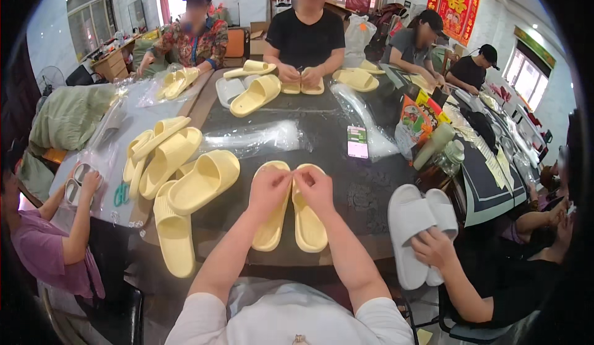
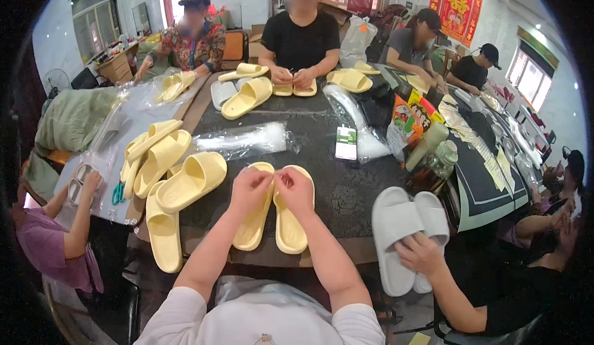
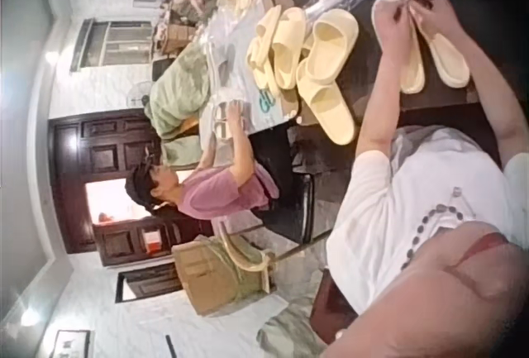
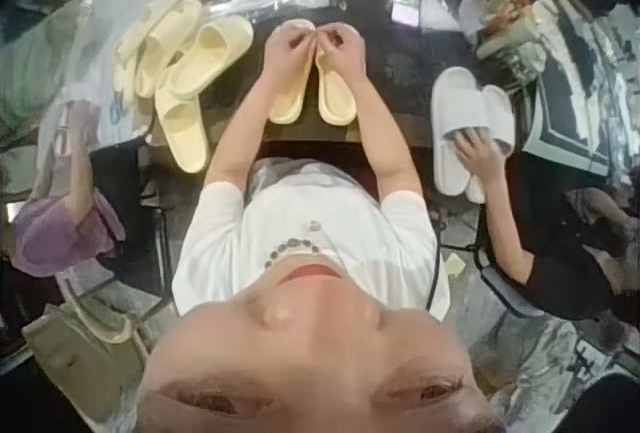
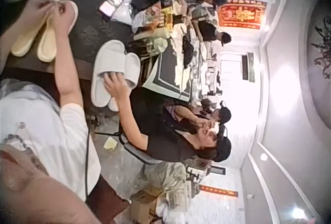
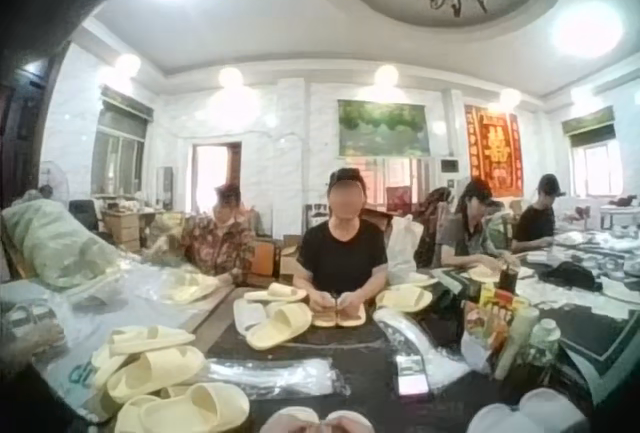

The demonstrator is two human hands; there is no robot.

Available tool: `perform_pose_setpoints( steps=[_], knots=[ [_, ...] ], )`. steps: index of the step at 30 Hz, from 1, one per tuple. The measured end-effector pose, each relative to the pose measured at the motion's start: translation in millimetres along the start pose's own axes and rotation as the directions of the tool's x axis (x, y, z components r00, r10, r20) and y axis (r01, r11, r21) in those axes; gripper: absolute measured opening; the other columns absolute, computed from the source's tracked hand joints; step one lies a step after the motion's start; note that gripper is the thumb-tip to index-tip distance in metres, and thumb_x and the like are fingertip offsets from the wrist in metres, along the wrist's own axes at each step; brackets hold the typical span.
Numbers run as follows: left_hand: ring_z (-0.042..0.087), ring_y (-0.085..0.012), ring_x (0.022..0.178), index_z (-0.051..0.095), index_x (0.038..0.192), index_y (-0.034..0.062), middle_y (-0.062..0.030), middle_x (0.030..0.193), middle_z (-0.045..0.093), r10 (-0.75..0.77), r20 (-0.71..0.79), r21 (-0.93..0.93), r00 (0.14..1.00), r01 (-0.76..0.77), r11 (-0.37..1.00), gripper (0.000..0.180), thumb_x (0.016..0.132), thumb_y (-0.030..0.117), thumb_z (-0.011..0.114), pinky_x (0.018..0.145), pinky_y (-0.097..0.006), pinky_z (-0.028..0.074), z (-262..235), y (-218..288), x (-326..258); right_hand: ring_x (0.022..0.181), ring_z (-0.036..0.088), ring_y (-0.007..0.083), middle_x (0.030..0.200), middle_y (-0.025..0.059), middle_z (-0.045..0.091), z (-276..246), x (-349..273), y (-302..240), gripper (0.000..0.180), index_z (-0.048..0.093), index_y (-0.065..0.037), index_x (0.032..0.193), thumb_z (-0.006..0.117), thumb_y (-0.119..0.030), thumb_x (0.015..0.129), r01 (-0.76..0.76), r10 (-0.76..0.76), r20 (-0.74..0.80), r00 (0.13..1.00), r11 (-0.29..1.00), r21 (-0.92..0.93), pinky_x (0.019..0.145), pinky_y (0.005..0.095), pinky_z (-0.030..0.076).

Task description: The person fastens pairs of slippers together by hand using plastic fasteners, threading the tags through the shoes and setting each pair on the table.

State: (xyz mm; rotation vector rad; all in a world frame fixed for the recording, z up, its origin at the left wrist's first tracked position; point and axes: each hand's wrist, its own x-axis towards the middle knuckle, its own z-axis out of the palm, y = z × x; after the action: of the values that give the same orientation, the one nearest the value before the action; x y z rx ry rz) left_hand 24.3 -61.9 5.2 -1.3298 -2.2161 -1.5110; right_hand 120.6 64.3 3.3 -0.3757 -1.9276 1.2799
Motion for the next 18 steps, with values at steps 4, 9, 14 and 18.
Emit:
perform_pose_setpoints(
  steps=[4, 9, 14, 18],
  knots=[
    [0.060, -0.0139, 0.074, 0.070, 0.093, 0.0025, -0.0072, 0.084, 0.067, -0.375, -0.143, -0.394, 0.916, 0.295, 0.871, 0.014, 0.085, 0.014, 0.069, 0.067, -0.030, 0.047, -4, -1, 7, 0.059, 0.049, 0.0057, 0.067, 0.0007, 0.058, 0, 1, 1, 0.011, 0.068, -0.002, 0.087, 0.069, -0.013, 0.085, -0.093, 0.105, -0.086, 0.991, 0.986, 0.136, 0.055, 0.0241, 0.041],
    [0.060, -0.0173, 0.073, 0.071, 0.091, 0.0030, -0.0073, 0.082, 0.065, -0.001, -0.008, -0.010, 1.000, 0.001, 1.000, 0.012, 0.087, 0.014, 0.068, 0.065, -0.029, 0.047, -1, 5, 5, 0.058, 0.050, 0.0054, 0.065, -0.0014, 0.058, 2, -4, -3, 0.010, 0.069, -0.003, 0.089, 0.069, -0.013, 0.086, -0.024, 0.025, 0.010, 1.000, 0.997, -0.077, 0.054, 0.0227, 0.041],
    [0.059, -0.0117, 0.075, 0.070, 0.093, 0.0031, -0.0023, 0.082, 0.063, -0.278, -0.199, -0.413, 0.940, 0.177, 0.893, 0.010, 0.087, 0.010, 0.067, 0.065, -0.025, 0.046, -1, 0, 3, 0.059, 0.050, 0.0040, 0.067, -0.0030, 0.058, 1, 0, -4, 0.009, 0.068, -0.003, 0.088, 0.069, -0.012, 0.085, -0.096, 0.109, -0.076, 0.991, 0.983, 0.158, 0.054, 0.0218, 0.040],
    [0.060, -0.0149, 0.076, 0.071, 0.092, 0.0037, -0.0057, 0.083, 0.065, -0.096, -0.099, -0.235, 0.990, 0.071, 0.969, 0.012, 0.085, 0.013, 0.068, 0.067, -0.028, 0.047, -1, -1, 1, 0.062, 0.049, 0.0019, 0.069, -0.0038, 0.059, -2, -2, -5, 0.010, 0.068, -0.002, 0.092, 0.067, -0.010, 0.087, -0.060, 0.068, 0.099, 0.993, 0.994, -0.088, 0.056, 0.0196, 0.040]
  ],
)
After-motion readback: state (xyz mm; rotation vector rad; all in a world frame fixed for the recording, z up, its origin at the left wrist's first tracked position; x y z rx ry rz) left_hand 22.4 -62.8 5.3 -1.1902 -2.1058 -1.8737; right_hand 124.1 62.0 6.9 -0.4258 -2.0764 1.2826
